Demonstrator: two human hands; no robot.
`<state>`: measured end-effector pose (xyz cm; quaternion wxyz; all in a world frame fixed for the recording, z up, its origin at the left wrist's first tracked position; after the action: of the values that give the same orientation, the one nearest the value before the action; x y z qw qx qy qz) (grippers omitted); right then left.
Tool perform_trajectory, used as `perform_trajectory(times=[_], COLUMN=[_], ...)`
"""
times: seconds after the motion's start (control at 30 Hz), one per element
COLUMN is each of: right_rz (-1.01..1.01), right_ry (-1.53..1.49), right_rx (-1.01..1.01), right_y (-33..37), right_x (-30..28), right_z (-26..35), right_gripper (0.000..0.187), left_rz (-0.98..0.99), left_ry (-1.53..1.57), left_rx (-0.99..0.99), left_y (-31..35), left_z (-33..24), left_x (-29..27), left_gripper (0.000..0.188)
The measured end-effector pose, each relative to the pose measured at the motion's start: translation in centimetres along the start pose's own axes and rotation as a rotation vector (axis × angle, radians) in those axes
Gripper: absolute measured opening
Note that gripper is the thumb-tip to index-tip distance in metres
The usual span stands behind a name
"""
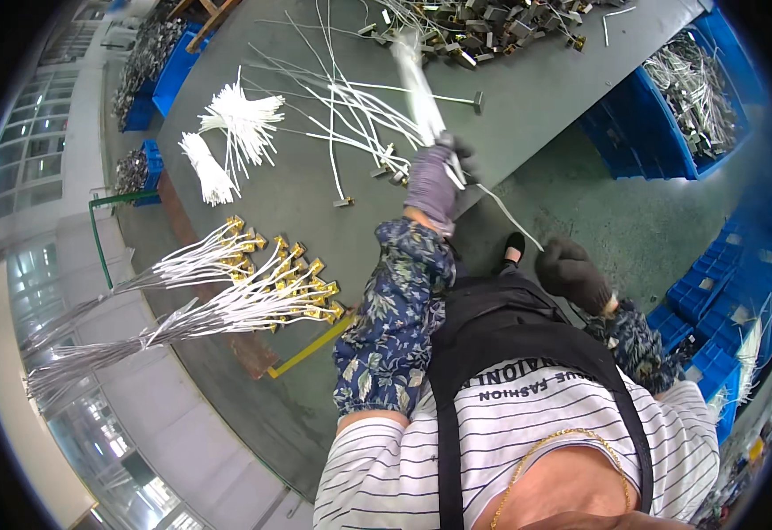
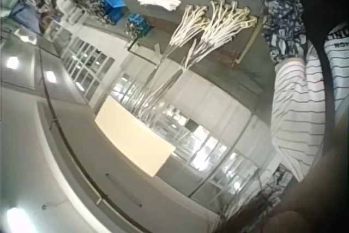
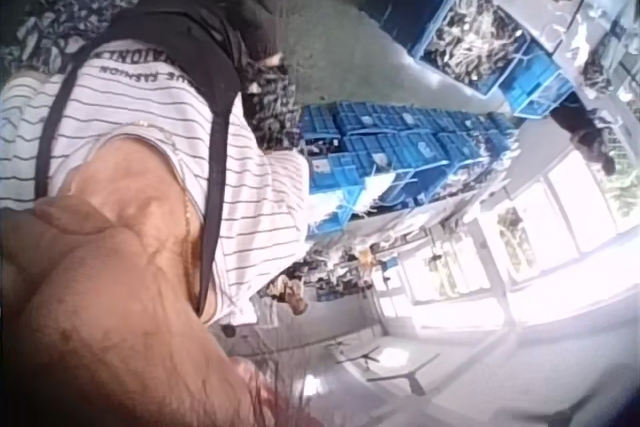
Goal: Bundling and organizing groups of white wires at a production table.
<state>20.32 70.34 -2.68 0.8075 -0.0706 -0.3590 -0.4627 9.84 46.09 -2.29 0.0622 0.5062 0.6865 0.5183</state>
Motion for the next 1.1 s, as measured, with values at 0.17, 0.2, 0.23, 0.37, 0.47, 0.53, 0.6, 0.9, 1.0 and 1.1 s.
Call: perform_trajectory(times=[0.17,0.2,0.23,0.37,0.47,0.53,0.6,0.9,1.0,1.1], right_rz=[-0.371,-0.412,-0.409,-0.616,-0.55,-0.631,-0.616,-0.555,-0.549,-0.541], right_ry=[0.503,0.629,0.624,0.445,0.458,0.409,0.388,0.415,0.428,0.423], right_rx=[0.172,0.332,0.328,0.31,0.45,0.409,0.385,0.365,0.371,0.359], right_y=[7.2,8.1,9.1,12.6,13.9,14.3,14.1,13.5,13.5,13.3], right_x=[-6.4,-7.2,-7.6,-7.7,-9.5,-9.8,-9.6,-9.6,-9.9,-9.7], right_z=[-2.5,-3.3,-3.4,-2.4,-4.1,-4.6,-4.8,-4.4,-4.3,-3.8], right_gripper=[0.017,0.019,0.019,0.012,0.007,0.006,0.006,0.005,0.004,0.003], left_rz=[-0.183,-0.156,-0.13,-0.102,-0.008,-0.022,-0.029,-0.121,-0.16,-0.194], left_ry=[-0.236,-0.16,-0.085,0.018,0.053,-0.014,0.019,-0.02,-0.009,-0.023], left_rx=[0.298,0.353,0.409,0.565,0.617,0.652,0.649,0.691,0.705,0.714], left_y=[-1.9,-2.0,-2.0,1.7,2.5,3.4,3.7,6.1,6.6,6.9], left_z=[-2.3,-3.6,-4.9,-8.9,-11.6,-12.6,-13.9,-16.3,-16.2,-16.4], left_x=[-1.2,-1.9,-2.6,-0.8,-1.8,-1.6,-2.2,-3.3,-3.0,-3.0], left_gripper=[0.025,0.025,0.025,0.031,0.033,0.035,0.036,0.035,0.035,0.036])
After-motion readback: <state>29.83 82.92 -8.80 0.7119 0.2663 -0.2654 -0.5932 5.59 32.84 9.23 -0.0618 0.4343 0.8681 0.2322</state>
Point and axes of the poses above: each hand's wrist, its own y-axis away from the middle knuckle, its own x-axis out of the palm, z = x × y, the point moved 4 cm from there along -y, towards the middle knuckle, and after that the axes turned 14 degrees about -x, right-handed, at the moved point
